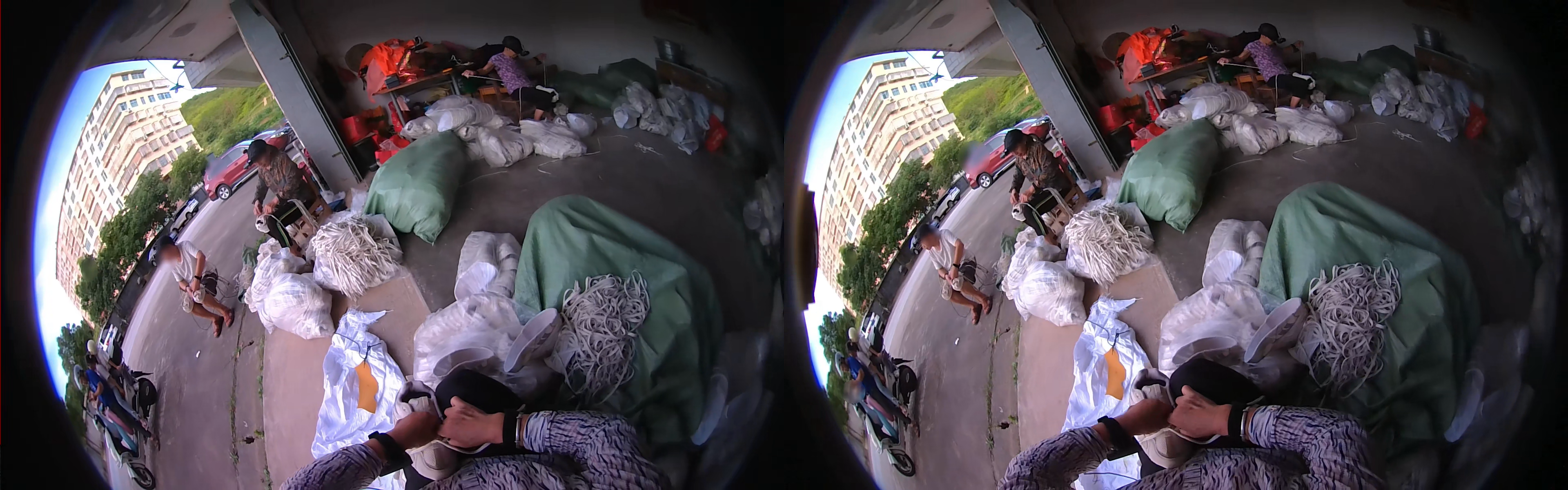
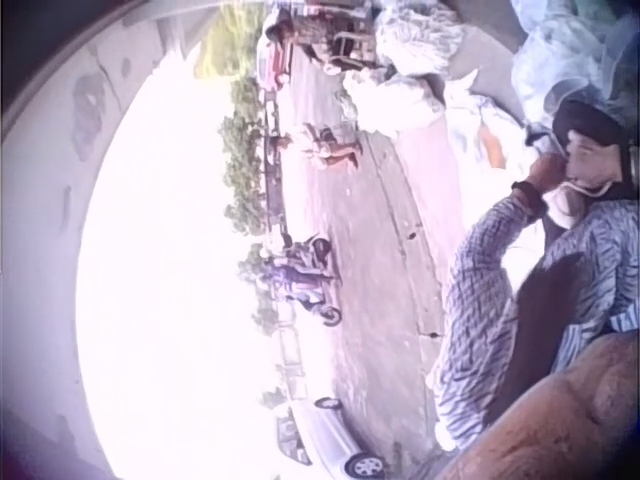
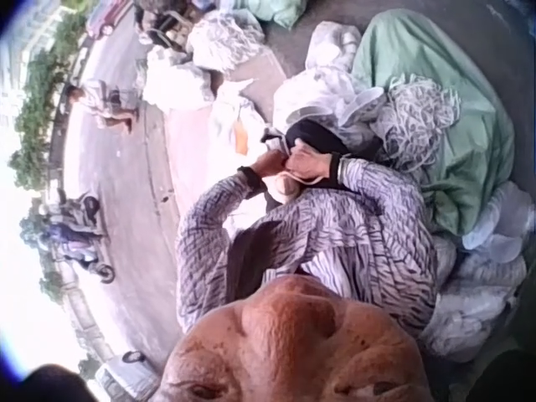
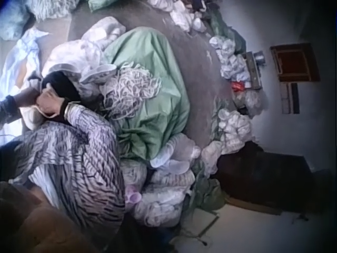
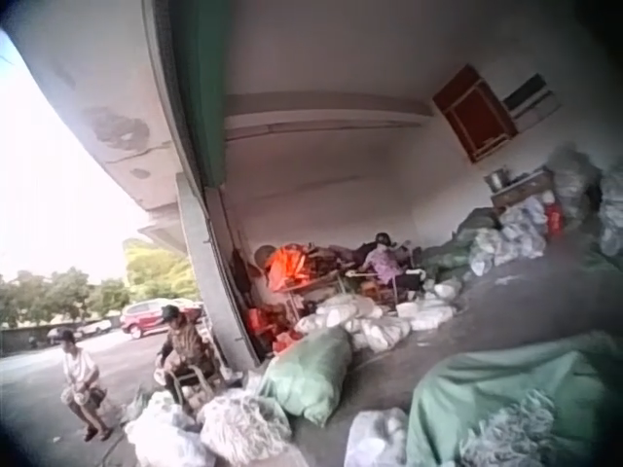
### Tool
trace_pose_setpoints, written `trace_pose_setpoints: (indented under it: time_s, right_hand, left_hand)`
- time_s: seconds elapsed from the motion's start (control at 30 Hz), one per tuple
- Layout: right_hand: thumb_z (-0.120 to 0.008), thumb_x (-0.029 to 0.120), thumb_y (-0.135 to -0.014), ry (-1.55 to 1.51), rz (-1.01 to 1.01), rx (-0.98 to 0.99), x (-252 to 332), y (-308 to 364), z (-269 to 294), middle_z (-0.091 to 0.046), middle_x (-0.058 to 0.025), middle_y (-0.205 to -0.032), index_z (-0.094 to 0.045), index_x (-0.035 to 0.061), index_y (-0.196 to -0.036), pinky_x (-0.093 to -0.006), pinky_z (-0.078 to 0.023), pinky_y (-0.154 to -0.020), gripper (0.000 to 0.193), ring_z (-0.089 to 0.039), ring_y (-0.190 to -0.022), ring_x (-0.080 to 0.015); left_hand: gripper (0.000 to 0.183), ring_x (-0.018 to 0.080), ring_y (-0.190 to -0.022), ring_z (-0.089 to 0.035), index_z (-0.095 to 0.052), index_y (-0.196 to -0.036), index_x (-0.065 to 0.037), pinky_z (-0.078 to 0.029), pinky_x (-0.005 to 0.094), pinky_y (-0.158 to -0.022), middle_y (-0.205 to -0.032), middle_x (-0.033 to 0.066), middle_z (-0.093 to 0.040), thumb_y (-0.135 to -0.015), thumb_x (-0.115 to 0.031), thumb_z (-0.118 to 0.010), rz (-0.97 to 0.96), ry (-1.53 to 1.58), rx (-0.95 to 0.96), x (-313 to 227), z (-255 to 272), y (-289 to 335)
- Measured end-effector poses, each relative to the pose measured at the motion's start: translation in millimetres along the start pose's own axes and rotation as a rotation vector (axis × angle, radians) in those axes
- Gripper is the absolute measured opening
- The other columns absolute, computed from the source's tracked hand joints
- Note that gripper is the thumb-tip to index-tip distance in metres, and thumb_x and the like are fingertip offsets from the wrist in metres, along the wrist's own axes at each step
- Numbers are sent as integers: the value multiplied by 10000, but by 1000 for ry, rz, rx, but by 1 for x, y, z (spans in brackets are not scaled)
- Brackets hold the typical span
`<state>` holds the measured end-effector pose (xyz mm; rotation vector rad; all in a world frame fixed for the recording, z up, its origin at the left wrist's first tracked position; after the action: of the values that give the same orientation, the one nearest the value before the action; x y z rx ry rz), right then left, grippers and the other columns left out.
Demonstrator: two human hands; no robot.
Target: Lacing a white shoe while sitting outside a workshop.
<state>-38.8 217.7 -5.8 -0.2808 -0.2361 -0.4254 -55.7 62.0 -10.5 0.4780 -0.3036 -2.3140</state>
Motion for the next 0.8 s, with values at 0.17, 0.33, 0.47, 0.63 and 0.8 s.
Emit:
trace_pose_setpoints:
  time_s: [0.17, 0.33, 0.47, 0.63, 0.8]
  right_hand:
    - [-559, 198, -749, 23, 0, -84, 2, 2, -1, -563, -49, -594, -599, 151, -598, -383, -339, -729, 163, -552, -669, -208]
    - [-538, 171, -758, 62, -21, -85, -1, -1, -7, -568, -40, -594, -609, 152, -596, -381, -342, -739, 179, -562, -675, -199]
    - [-557, 248, -754, 95, 23, -149, -2, -1, -7, -595, -12, -587, -608, 185, -572, -373, -338, -673, 199, -580, -631, -194]
    - [-558, 253, -753, 111, -8, -160, 6, -1, -1, -593, -12, -578, -605, 186, -560, -379, -338, -675, 210, -582, -634, -191]
    - [-561, 244, -749, 193, -21, -7, 10, -3, -2, -588, -16, -563, -618, 179, -582, -389, -336, -690, 188, -589, -638, -194]
  left_hand:
    - [269, 298, -699, -655, -643, -782, 14, -511, 390, -579, -724, 174, -644, -773, -249, -582, 32, 178, 293, -3, 18, -16]
    - [280, 241, -527, -629, -617, -829, 40, -503, 334, -518, -634, 132, -622, -781, -234, -587, 172, 475, 391, -17, 34, -14]
    - [278, 222, -558, -637, -602, -836, 50, -501, 334, -511, -643, 135, -617, -781, -222, -591, 156, 483, 366, -23, 40, -15]
    - [222, 183, -604, -642, -602, -852, 31, -494, 311, -498, -661, 142, -614, -807, -185, -576, 253, 510, 443, -9, 25, -19]
    - [196, 164, -625, -642, -598, -882, 20, -494, 299, -505, -667, 135, -612, -833, -165, -552, -147, 140, 182, -3, 11, -16]
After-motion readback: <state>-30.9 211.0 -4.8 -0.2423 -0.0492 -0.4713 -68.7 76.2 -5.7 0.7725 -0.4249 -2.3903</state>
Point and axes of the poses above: each hand's wrist, its own y-axis away from the middle knuckle, its own z-axis out of the back of the hand, x = y × z, the point moved 2 cm from there along -y, towards the middle knuckle
